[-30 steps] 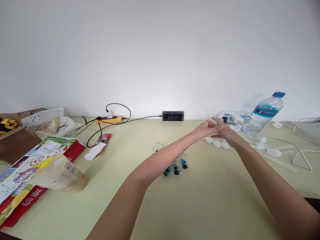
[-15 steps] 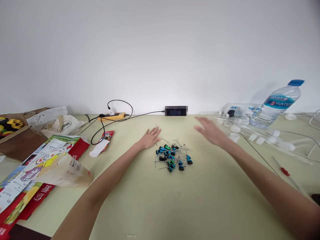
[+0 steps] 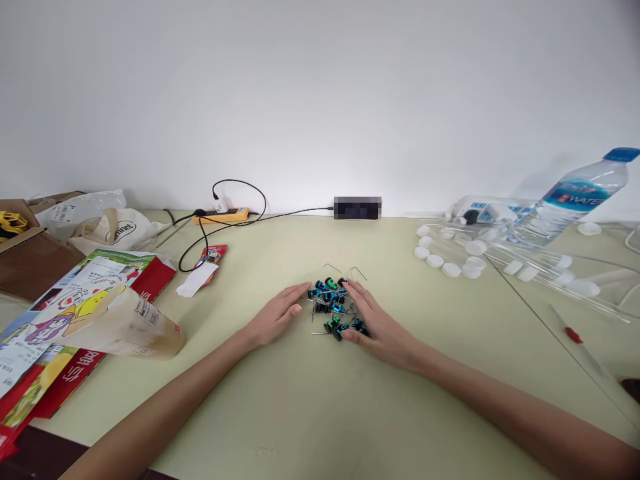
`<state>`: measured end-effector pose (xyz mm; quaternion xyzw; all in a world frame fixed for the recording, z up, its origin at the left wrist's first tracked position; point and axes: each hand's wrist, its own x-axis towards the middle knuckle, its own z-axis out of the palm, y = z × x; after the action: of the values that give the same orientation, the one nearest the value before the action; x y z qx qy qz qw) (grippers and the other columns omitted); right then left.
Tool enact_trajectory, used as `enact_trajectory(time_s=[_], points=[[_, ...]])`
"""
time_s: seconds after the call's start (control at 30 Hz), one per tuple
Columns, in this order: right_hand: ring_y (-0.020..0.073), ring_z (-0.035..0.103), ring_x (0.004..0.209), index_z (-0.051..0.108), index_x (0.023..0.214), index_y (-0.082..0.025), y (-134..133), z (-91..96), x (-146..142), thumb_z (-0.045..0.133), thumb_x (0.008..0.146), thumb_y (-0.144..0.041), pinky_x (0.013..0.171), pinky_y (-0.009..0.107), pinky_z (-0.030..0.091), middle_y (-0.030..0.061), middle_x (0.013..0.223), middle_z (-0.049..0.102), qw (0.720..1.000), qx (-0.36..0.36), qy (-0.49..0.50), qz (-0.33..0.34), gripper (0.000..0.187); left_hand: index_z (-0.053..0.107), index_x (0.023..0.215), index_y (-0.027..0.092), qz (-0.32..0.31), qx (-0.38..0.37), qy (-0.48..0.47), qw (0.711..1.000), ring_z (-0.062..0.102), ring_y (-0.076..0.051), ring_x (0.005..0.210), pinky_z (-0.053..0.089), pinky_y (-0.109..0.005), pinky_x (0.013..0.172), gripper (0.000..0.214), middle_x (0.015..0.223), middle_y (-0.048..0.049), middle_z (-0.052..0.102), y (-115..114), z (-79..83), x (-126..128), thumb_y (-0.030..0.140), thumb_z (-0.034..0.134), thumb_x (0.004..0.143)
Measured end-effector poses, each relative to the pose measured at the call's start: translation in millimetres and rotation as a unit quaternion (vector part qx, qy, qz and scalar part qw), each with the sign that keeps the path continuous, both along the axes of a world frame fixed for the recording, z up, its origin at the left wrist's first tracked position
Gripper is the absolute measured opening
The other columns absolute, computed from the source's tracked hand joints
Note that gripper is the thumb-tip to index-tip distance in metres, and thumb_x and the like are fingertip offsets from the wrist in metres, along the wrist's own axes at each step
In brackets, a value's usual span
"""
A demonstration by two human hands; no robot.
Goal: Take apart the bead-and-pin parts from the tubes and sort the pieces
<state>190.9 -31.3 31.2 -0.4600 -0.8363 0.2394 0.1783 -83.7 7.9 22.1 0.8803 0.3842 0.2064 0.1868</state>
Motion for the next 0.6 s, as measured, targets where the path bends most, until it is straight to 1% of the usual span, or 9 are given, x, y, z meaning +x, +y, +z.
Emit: enact_trajectory(time_s=[0.07, 0.1, 0.17, 0.2, 0.23, 0.3, 0.37, 0.47, 0.6], points=[[0.0248, 0.013, 0.140, 0.003, 0.147, -0.027, -4, 4.9, 6, 0.043, 0.088, -0.056, 0.110, 0.042, 0.027, 0.0068, 0.155, 0.010, 0.999, 0.020, 0.024, -0.015, 0.077, 0.030, 0.142, 0.022, 0.052, 0.033, -0.020, 0.998, 0.035, -0.022, 0.131, 0.033, -0.041, 0.108, 0.053, 0.142, -0.0088, 0.038, -4, 1.8, 1, 0.046, 0.025, 0.095], [0.0251, 0.022, 0.138, 0.010, 0.146, -0.026, -5, 6.8, 11, 0.043, 0.089, -0.053, 0.107, 0.041, 0.031, 0.0090, 0.152, 0.018, 0.998, 0.036, 0.030, -0.038, 0.070, 0.031, 0.141, 0.020, 0.063, 0.058, -0.016, 0.996, 0.035, -0.023, 0.131, 0.033, -0.042, 0.108, 0.055, 0.142, -0.0105, 0.038, -6, 4.0, 4, 0.048, 0.030, 0.094], [0.0253, 0.042, 0.124, 0.030, 0.135, -0.024, -10, 8.8, 19, 0.041, 0.092, -0.046, 0.097, 0.040, 0.041, 0.0122, 0.138, 0.039, 0.994, 0.059, 0.017, -0.093, 0.050, 0.032, 0.140, 0.018, 0.039, 0.111, 0.013, 0.993, 0.033, -0.025, 0.132, 0.030, -0.044, 0.109, 0.062, 0.142, -0.0132, 0.037, -10, 10.3, 17, 0.053, 0.039, 0.089], [0.0246, 0.051, 0.112, 0.037, 0.126, -0.022, -12, 8.9, 22, 0.041, 0.092, -0.044, 0.088, 0.039, 0.045, 0.0121, 0.127, 0.048, 0.992, 0.058, 0.000, -0.111, 0.041, 0.032, 0.140, 0.017, 0.012, 0.135, 0.032, 0.990, 0.031, -0.027, 0.133, 0.027, -0.045, 0.110, 0.066, 0.142, -0.0141, 0.036, -13, 13.6, 26, 0.056, 0.042, 0.087], [0.0235, 0.056, 0.100, 0.041, 0.118, -0.022, -14, 8.4, 24, 0.042, 0.092, -0.043, 0.079, 0.037, 0.048, 0.0107, 0.116, 0.054, 0.991, 0.053, -0.021, -0.118, 0.033, 0.032, 0.140, 0.016, -0.020, 0.157, 0.052, 0.986, 0.028, -0.028, 0.134, 0.022, -0.047, 0.112, 0.070, 0.143, -0.0147, 0.035, -15, 16.5, 37, 0.058, 0.043, 0.085], [0.0212, 0.058, 0.082, 0.045, 0.102, -0.020, -16, 6.5, 24, 0.043, 0.092, -0.040, 0.067, 0.034, 0.046, 0.0071, 0.097, 0.058, 0.991, 0.048, -0.071, -0.107, 0.022, 0.029, 0.142, 0.015, -0.067, 0.179, 0.090, 0.977, 0.022, -0.031, 0.137, 0.015, -0.051, 0.113, 0.078, 0.145, -0.0154, 0.032, -21, 19.6, 62, 0.064, 0.041, 0.082], [0.0195, 0.057, 0.074, 0.046, 0.092, -0.019, -16, 5.3, 23, 0.041, 0.093, -0.033, 0.063, 0.032, 0.044, 0.0055, 0.088, 0.057, 0.988, 0.058, -0.114, -0.084, 0.014, 0.027, 0.142, 0.015, -0.087, 0.198, 0.111, 0.970, 0.018, -0.031, 0.138, 0.012, -0.053, 0.113, 0.077, 0.147, -0.0143, 0.030, -24, 17.9, 85, 0.064, 0.034, 0.085], [0.0186, 0.056, 0.072, 0.049, 0.089, -0.018, -15, 9.5, 27, 0.035, 0.093, -0.022, 0.062, 0.030, 0.041, 0.0058, 0.084, 0.057, 0.982, 0.071, -0.165, -0.056, 0.015, 0.027, 0.142, 0.013, -0.064, 0.204, 0.146, 0.966, 0.020, -0.031, 0.138, 0.016, -0.052, 0.112, 0.069, 0.148, -0.0141, 0.029, -24, 9.3, 107, 0.057, 0.028, 0.090], [0.0172, 0.055, 0.064, 0.054, 0.084, -0.019, -15, 28.6, 47, 0.037, 0.091, -0.018, 0.056, 0.029, 0.036, 0.0039, 0.078, 0.056, 0.969, 0.067, -0.231, -0.049, 0.018, 0.032, 0.140, 0.011, -0.014, 0.198, 0.182, 0.963, 0.029, -0.032, 0.134, 0.026, -0.051, 0.108, 0.059, 0.150, -0.0130, 0.023, -25, -0.1, 107, 0.046, 0.025, 0.093]])
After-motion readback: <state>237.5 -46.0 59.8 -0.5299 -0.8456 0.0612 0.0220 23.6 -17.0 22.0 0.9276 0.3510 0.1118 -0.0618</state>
